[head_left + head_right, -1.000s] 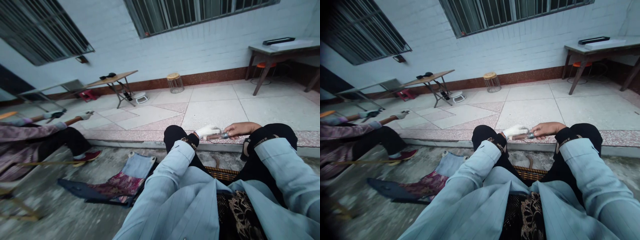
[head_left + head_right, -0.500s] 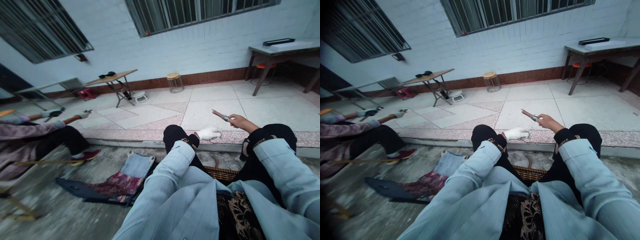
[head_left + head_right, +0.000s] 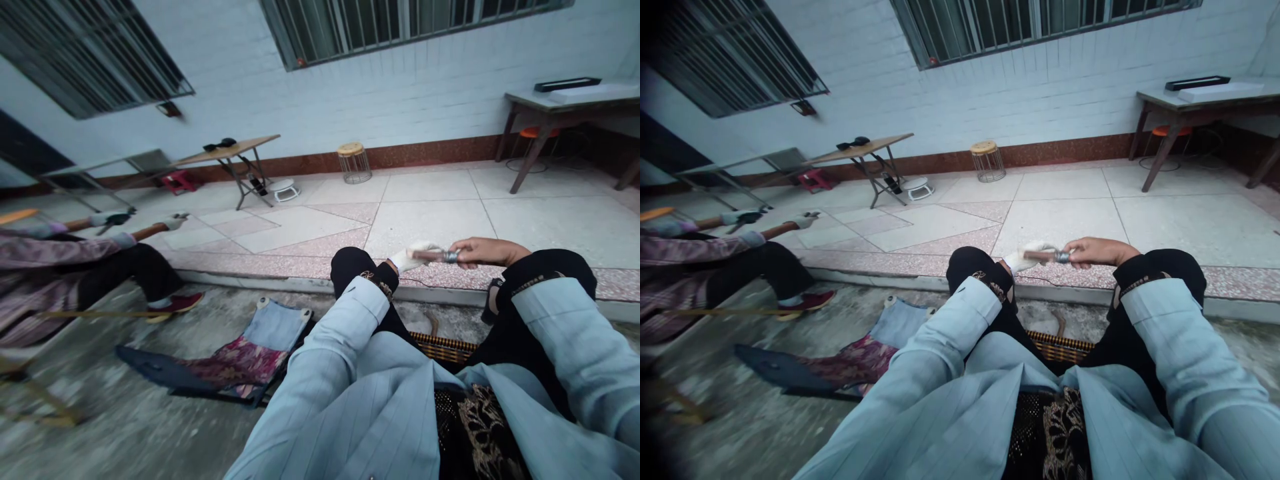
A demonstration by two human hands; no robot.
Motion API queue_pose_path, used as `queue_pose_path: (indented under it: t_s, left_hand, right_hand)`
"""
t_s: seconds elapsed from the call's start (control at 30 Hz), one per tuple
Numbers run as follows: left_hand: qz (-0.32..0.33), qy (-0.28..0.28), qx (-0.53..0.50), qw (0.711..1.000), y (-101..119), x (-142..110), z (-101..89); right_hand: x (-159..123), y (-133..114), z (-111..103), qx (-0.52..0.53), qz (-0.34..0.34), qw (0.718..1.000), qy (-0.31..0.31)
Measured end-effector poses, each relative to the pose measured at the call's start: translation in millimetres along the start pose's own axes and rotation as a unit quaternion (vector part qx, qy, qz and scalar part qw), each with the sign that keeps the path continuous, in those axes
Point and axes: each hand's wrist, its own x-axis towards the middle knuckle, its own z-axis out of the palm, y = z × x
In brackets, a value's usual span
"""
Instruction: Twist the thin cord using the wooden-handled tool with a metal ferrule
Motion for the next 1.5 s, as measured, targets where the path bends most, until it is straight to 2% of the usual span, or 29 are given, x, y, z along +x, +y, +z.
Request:
queue_pose_path:
  t_s: [0.1,0.23,0.3,0.37,0.4,0.47,0.5,0.53,0.6,0.67,0.73,0.8,0.9,1.0,1.1,1.2,1.27,1.33,1.37,1.43,1.5]
  left_hand:
    - [0.013,0.012,-0.003,1.0,-3.0,5.7,-8.7]
    - [0.01,-0.055,0.03,0.998,-7.1,1.8,-27.0]
    - [0.006,-0.076,0.045,0.996,-6.3,-3.1,-33.9]
    - [0.005,-0.095,0.059,0.994,-3.9,-7.0,-37.0]
    - [0.007,-0.101,0.067,0.993,-2.5,-8.1,-37.1]
    - [0.019,-0.098,0.09,0.991,-0.4,-8.4,-35.4]
    - [0.028,-0.09,0.105,0.99,0.1,-7.5,-34.2]
    - [0.035,-0.08,0.121,0.989,0.3,-6.1,-32.9]
    - [0.042,-0.062,0.147,0.986,-0.3,-2.4,-31.3]
    - [0.038,-0.052,0.152,0.986,-1.1,1.4,-30.7]
    - [0.032,-0.041,0.146,0.988,-1.1,3.7,-30.5]
    - [0.026,-0.029,0.138,0.99,0.3,3.5,-30.1]
    - [0.007,-0.021,0.108,0.994,4.0,-0.6,-28.3]
    - [-0.008,-0.051,0.07,0.996,7.0,-5.6,-25.6]
    - [-0.022,-0.073,0.057,0.995,8.1,-8.3,-23.2]
    - [-0.027,-0.08,0.056,0.995,8.0,-8.3,-21.9]
    - [-0.025,-0.092,0.066,0.993,7.4,-7.5,-21.8]
    - [-0.021,-0.091,0.081,0.992,6.2,-7.1,-22.3]
    - [-0.019,-0.081,0.087,0.993,5.3,-7.4,-23.0]
    - [-0.018,-0.055,0.093,0.994,2.9,-9.3,-25.0]
    - [-0.025,-0.039,0.093,0.995,0.6,-12.7,-27.4]
  right_hand:
    - [8.7,-10.4,-7.2,0.089,-0.061,0.98,0.168]
    - [33.4,-17.6,-20.3,0.121,-0.047,0.939,0.319]
    - [44.3,-18.1,-24.1,0.057,-0.003,0.922,0.383]
    - [51.4,-15.5,-22.7,-0.095,0.062,0.901,0.418]
    - [53.4,-13.2,-19.8,-0.189,0.096,0.884,0.417]
    - [54.5,-7.7,-11.0,-0.354,0.152,0.846,0.368]
    - [53.7,-5.1,-6.1,-0.407,0.167,0.838,0.322]
    - [51.9,-2.7,-1.6,-0.434,0.174,0.843,0.264]
    - [45.7,0.2,4.7,-0.415,0.163,0.887,0.122]
    - [36.6,0.1,6.1,-0.328,0.123,0.937,-0.007]
    - [26.5,-2.9,3.5,-0.227,0.066,0.97,-0.061]
    - [17.9,-7.5,-0.4,-0.147,0.011,0.988,-0.037]
    - [12.8,-12.3,-4.0,-0.045,-0.039,0.995,0.082]
    - [17.9,-10.6,-4.3,0.061,-0.063,0.971,0.22]
    - [26.4,-5.0,-6.0,0.128,-0.053,0.943,0.303]
    - [31.9,0.9,-10.2,0.091,0.0,0.926,0.367]
    - [33.1,5.1,-12.6,-0.012,0.064,0.916,0.396]
    - [32.6,9.6,-13.0,-0.15,0.121,0.905,0.379]
    - [31.8,11.8,-12.1,-0.211,0.136,0.904,0.345]
    - [29.2,15.2,-8.5,-0.277,0.143,0.923,0.226]
    - [25.0,16.1,-3.0,-0.259,0.132,0.953,0.082]
